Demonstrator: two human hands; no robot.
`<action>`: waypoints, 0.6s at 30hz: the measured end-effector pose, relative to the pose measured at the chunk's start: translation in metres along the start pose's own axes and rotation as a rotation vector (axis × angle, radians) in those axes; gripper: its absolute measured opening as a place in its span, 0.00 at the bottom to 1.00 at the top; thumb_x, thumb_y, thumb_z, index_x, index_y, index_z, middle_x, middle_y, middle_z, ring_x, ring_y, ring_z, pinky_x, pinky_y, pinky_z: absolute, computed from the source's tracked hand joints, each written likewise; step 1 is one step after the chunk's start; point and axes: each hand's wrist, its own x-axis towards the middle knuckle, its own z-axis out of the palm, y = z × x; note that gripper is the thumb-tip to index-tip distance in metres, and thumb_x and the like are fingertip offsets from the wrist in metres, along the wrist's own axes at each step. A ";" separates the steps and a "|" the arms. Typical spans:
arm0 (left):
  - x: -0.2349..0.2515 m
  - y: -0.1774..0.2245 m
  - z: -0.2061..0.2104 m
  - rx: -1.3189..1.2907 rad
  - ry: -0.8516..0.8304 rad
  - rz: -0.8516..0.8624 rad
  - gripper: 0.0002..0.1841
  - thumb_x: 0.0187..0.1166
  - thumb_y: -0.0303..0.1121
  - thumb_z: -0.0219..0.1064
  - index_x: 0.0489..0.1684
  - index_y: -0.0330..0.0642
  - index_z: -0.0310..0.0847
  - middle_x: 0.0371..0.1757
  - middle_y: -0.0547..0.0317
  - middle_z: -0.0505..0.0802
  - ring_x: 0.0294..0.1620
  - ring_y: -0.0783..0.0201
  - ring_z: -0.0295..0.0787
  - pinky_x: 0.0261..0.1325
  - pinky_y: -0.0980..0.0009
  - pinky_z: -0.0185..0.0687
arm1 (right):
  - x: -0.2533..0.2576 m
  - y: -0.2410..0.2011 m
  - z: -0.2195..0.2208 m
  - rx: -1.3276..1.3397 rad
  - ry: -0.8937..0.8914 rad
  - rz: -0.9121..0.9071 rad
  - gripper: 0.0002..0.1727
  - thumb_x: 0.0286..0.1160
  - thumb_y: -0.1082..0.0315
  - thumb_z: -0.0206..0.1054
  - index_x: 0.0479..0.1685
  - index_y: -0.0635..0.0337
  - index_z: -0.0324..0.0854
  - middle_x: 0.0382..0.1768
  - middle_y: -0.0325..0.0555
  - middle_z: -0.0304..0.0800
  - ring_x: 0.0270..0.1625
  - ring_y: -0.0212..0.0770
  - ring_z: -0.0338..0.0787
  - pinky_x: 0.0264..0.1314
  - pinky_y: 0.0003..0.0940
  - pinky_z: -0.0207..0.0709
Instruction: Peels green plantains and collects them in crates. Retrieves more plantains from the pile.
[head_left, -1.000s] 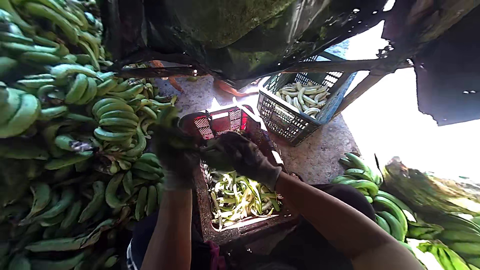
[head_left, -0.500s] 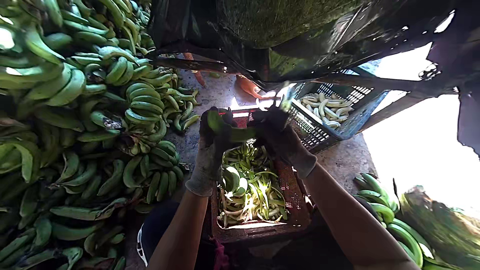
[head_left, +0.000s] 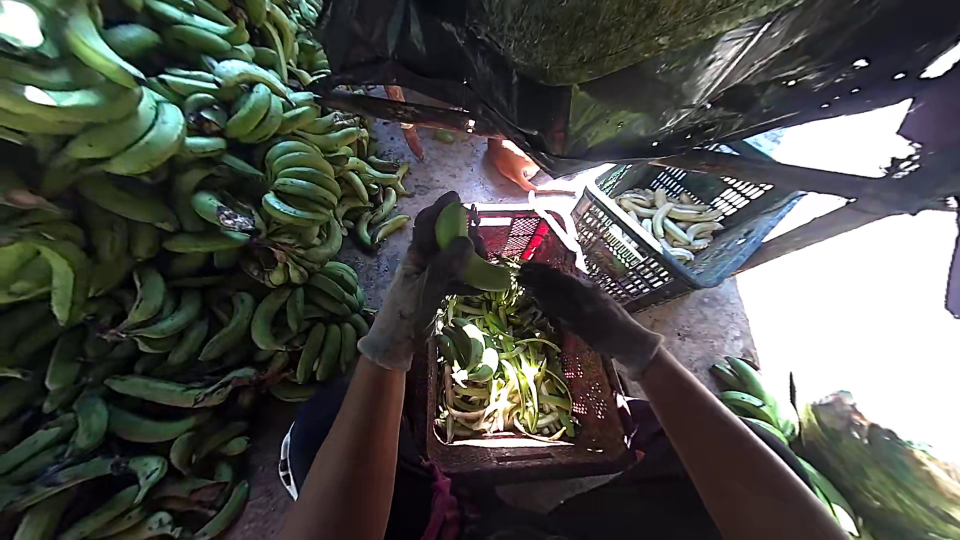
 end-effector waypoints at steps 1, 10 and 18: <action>0.002 -0.003 0.000 0.022 0.035 -0.036 0.26 0.90 0.49 0.56 0.87 0.71 0.62 0.57 0.58 0.90 0.43 0.63 0.92 0.37 0.65 0.93 | -0.002 0.000 -0.001 -0.020 0.021 -0.110 0.25 0.88 0.46 0.57 0.82 0.34 0.74 0.69 0.33 0.87 0.68 0.32 0.87 0.72 0.43 0.82; -0.005 -0.014 0.027 -0.004 0.064 -0.168 0.24 0.91 0.57 0.45 0.72 0.60 0.78 0.44 0.61 0.91 0.36 0.68 0.88 0.34 0.71 0.86 | 0.006 -0.005 -0.005 -0.513 0.370 -0.400 0.25 0.72 0.47 0.68 0.69 0.36 0.86 0.56 0.51 0.92 0.55 0.54 0.92 0.52 0.59 0.85; 0.002 -0.012 0.011 -0.189 -0.036 -0.193 0.23 0.87 0.55 0.57 0.75 0.56 0.75 0.48 0.54 0.91 0.38 0.64 0.90 0.35 0.69 0.89 | 0.001 -0.003 -0.019 -0.110 0.244 -0.259 0.29 0.83 0.53 0.64 0.84 0.42 0.74 0.65 0.39 0.90 0.65 0.35 0.88 0.71 0.45 0.82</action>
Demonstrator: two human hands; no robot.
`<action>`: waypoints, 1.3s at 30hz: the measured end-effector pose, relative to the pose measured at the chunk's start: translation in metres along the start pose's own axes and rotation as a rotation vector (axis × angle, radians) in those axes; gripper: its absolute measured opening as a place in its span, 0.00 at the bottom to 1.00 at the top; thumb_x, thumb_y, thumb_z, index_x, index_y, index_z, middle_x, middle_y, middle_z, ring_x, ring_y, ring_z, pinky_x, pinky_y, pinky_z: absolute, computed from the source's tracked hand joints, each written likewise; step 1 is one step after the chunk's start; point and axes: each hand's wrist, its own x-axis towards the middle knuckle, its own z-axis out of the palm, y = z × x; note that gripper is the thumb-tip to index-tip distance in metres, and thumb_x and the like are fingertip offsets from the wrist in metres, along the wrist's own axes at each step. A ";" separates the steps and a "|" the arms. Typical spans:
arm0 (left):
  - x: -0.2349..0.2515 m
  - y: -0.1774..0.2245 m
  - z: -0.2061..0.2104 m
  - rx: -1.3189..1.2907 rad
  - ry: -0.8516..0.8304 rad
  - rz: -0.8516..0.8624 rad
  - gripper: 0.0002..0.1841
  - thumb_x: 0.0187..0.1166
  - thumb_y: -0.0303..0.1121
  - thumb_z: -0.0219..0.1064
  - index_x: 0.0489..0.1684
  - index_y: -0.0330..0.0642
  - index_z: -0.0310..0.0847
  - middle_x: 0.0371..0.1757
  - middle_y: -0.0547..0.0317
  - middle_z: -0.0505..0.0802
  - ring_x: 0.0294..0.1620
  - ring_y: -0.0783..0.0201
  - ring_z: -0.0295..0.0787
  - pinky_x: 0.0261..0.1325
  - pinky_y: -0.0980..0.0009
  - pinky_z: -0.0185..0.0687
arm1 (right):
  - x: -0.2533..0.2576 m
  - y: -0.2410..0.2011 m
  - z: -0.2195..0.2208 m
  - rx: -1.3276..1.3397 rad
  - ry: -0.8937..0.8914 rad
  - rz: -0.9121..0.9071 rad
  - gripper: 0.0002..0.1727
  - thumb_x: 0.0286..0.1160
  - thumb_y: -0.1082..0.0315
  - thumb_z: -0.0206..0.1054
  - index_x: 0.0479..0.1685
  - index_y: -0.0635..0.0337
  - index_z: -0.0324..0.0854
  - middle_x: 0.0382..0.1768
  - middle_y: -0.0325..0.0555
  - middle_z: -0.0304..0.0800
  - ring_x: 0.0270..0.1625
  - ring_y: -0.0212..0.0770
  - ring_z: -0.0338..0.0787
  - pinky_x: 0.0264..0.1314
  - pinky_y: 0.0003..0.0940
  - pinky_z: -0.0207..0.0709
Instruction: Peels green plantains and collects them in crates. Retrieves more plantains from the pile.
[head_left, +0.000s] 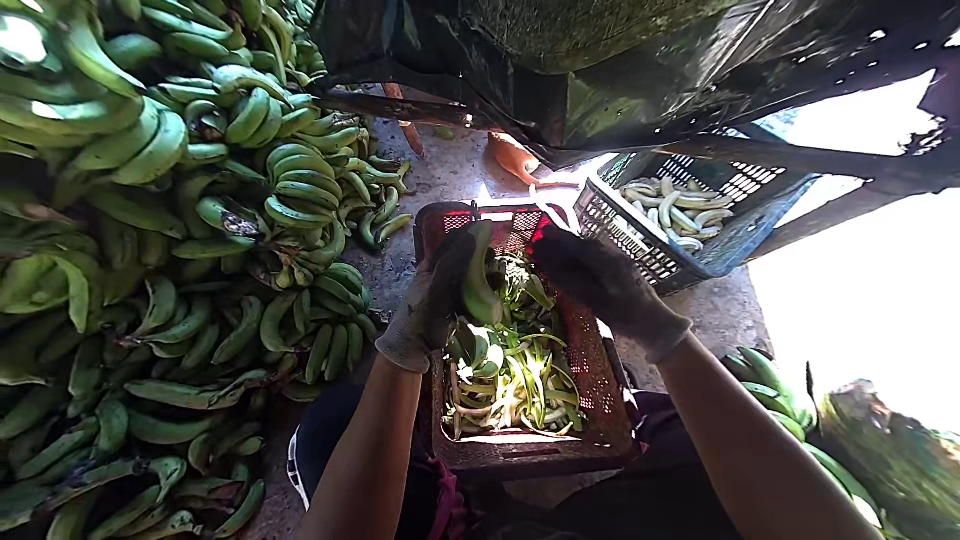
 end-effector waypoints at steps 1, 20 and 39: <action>0.001 -0.001 0.001 0.067 0.105 0.056 0.22 0.87 0.55 0.57 0.75 0.59 0.75 0.48 0.57 0.91 0.38 0.66 0.90 0.35 0.70 0.89 | -0.003 -0.003 0.005 0.037 -0.055 -0.064 0.29 0.81 0.52 0.65 0.82 0.43 0.76 0.64 0.38 0.91 0.65 0.34 0.88 0.71 0.43 0.82; -0.004 -0.020 0.009 0.209 0.313 0.274 0.26 0.87 0.60 0.53 0.84 0.77 0.61 0.59 0.71 0.88 0.47 0.75 0.87 0.41 0.75 0.87 | -0.003 -0.018 0.025 -0.133 -0.078 -0.230 0.33 0.75 0.41 0.65 0.83 0.32 0.75 0.51 0.42 0.91 0.55 0.41 0.88 0.59 0.47 0.81; -0.017 -0.015 0.003 0.068 0.031 0.078 0.19 0.91 0.53 0.50 0.66 0.58 0.79 0.45 0.66 0.90 0.39 0.73 0.87 0.38 0.75 0.86 | 0.025 0.004 0.000 -0.159 -0.019 -0.239 0.30 0.78 0.45 0.66 0.81 0.37 0.78 0.57 0.45 0.92 0.60 0.44 0.89 0.66 0.52 0.79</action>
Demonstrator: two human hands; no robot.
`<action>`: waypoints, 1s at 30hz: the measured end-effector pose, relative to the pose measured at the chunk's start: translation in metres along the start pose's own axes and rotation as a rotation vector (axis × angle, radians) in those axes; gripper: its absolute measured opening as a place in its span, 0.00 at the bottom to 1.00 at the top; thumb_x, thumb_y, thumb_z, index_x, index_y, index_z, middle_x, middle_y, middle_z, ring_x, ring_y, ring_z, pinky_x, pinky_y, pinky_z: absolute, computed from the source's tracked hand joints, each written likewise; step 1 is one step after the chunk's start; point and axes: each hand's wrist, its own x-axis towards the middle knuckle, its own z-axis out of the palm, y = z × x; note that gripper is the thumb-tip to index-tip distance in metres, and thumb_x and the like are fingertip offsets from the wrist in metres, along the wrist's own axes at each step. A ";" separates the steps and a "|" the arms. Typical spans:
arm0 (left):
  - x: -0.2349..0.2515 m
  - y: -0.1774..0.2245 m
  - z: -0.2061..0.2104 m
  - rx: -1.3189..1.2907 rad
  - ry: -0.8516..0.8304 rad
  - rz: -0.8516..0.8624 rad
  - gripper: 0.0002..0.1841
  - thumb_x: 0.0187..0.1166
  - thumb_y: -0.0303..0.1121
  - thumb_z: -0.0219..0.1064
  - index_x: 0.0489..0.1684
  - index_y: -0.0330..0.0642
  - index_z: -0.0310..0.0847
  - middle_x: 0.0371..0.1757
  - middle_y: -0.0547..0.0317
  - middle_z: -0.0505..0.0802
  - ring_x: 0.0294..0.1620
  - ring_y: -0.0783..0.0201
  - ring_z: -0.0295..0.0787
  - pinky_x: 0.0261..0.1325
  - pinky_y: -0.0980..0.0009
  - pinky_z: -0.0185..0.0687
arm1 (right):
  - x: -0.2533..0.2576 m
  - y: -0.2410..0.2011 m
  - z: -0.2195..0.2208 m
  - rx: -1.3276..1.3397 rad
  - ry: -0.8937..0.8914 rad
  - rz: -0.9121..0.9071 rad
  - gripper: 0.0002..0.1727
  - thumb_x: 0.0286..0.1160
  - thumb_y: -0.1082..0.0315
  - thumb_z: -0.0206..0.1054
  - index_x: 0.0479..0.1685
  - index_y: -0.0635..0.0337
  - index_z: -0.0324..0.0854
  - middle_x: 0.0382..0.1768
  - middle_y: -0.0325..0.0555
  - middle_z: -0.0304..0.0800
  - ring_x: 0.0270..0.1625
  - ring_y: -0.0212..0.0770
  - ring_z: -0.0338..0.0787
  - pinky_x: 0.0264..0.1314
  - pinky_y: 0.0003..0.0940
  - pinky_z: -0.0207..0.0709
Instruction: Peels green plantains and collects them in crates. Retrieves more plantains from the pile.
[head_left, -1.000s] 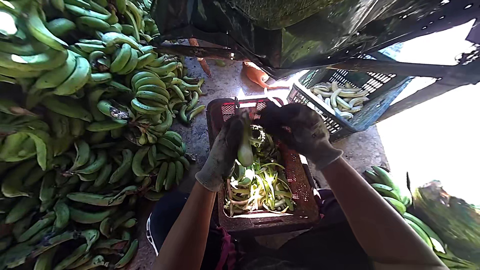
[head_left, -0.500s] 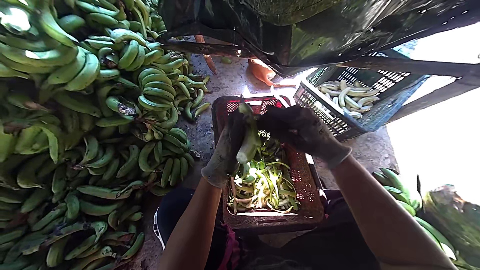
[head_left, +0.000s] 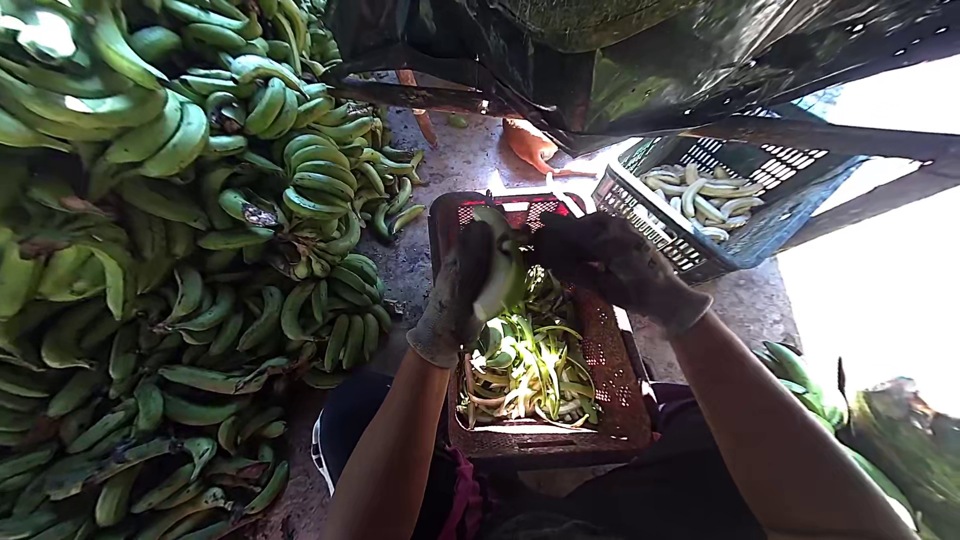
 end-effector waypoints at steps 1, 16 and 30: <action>-0.001 0.003 0.001 0.017 -0.098 -0.083 0.18 0.91 0.50 0.51 0.62 0.54 0.82 0.41 0.66 0.91 0.37 0.74 0.87 0.37 0.76 0.86 | 0.001 0.006 -0.005 0.048 -0.008 0.048 0.28 0.81 0.47 0.64 0.81 0.38 0.78 0.60 0.42 0.92 0.63 0.41 0.88 0.70 0.49 0.78; 0.042 -0.009 0.006 -0.589 0.234 0.221 0.22 0.95 0.43 0.34 0.64 0.47 0.74 0.53 0.57 0.92 0.56 0.62 0.91 0.59 0.62 0.90 | -0.016 -0.017 0.027 -0.129 0.175 -0.081 0.32 0.71 0.41 0.68 0.77 0.38 0.82 0.52 0.50 0.92 0.53 0.48 0.91 0.54 0.51 0.83; 0.013 0.002 0.007 -0.150 -0.037 0.156 0.24 0.92 0.54 0.45 0.80 0.61 0.72 0.58 0.64 0.90 0.46 0.73 0.89 0.43 0.76 0.87 | -0.009 -0.029 0.005 -0.112 0.096 0.112 0.32 0.82 0.43 0.57 0.86 0.35 0.72 0.52 0.47 0.89 0.52 0.46 0.88 0.54 0.51 0.82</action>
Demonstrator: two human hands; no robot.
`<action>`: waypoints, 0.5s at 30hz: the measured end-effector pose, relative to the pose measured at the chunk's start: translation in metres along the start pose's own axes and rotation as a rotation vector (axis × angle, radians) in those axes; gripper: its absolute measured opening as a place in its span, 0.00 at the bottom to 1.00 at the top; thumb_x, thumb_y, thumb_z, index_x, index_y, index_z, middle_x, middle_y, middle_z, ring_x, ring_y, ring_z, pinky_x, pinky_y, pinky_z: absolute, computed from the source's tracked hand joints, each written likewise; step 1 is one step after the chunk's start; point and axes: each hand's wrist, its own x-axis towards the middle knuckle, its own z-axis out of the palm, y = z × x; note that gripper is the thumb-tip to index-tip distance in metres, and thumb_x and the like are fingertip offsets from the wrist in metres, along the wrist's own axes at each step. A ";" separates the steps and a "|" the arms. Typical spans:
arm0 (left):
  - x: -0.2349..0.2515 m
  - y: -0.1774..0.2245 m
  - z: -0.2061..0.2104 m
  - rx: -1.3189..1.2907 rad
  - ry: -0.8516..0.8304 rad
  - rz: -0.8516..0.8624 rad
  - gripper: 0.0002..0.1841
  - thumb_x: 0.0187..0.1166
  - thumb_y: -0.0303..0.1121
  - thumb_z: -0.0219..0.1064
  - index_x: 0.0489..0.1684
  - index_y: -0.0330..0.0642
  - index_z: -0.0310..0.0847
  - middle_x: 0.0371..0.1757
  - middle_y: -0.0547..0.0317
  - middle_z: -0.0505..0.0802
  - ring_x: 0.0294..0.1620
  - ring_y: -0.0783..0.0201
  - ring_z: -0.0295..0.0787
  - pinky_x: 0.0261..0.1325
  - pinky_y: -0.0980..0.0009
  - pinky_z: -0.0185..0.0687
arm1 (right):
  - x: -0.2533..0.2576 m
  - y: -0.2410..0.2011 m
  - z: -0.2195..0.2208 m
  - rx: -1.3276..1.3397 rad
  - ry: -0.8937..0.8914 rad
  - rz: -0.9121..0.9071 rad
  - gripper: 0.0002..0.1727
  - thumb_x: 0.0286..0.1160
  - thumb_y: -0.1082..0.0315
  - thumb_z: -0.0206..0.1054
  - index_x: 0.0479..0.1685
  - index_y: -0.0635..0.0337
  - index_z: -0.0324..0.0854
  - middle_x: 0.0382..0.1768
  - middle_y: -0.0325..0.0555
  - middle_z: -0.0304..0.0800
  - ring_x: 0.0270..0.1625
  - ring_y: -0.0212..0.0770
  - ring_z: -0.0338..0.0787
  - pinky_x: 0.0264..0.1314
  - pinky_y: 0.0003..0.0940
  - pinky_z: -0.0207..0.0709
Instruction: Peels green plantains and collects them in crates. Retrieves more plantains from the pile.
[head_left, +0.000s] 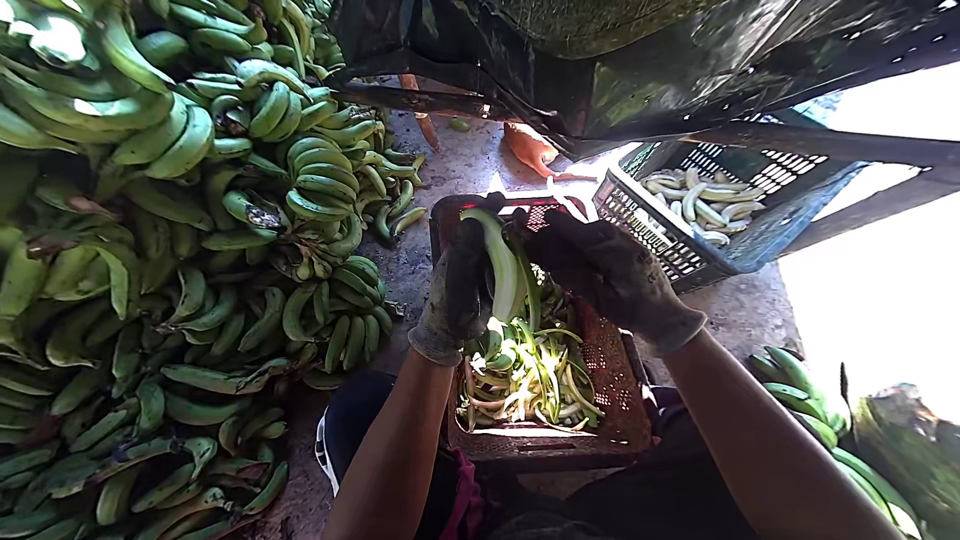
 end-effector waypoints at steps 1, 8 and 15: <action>-0.001 0.001 -0.001 0.035 0.010 -0.043 0.24 0.92 0.54 0.45 0.79 0.62 0.73 0.55 0.65 0.91 0.44 0.74 0.88 0.41 0.76 0.87 | 0.000 0.003 0.002 -0.029 0.017 -0.016 0.32 0.80 0.43 0.58 0.85 0.36 0.72 0.52 0.48 0.89 0.52 0.48 0.88 0.53 0.52 0.82; 0.003 -0.018 0.012 0.786 0.112 -0.277 0.28 0.92 0.57 0.40 0.72 0.50 0.75 0.47 0.49 0.90 0.41 0.55 0.88 0.43 0.51 0.86 | 0.010 0.013 0.007 0.235 -0.242 0.304 0.26 0.89 0.45 0.54 0.83 0.36 0.74 0.67 0.40 0.89 0.66 0.39 0.89 0.70 0.52 0.81; 0.005 -0.017 0.006 0.588 0.100 -0.448 0.31 0.84 0.66 0.52 0.82 0.64 0.67 0.47 0.53 0.92 0.37 0.57 0.92 0.40 0.56 0.91 | 0.008 0.028 0.011 0.244 -0.290 0.350 0.27 0.90 0.39 0.47 0.77 0.35 0.79 0.64 0.35 0.91 0.64 0.35 0.90 0.68 0.51 0.82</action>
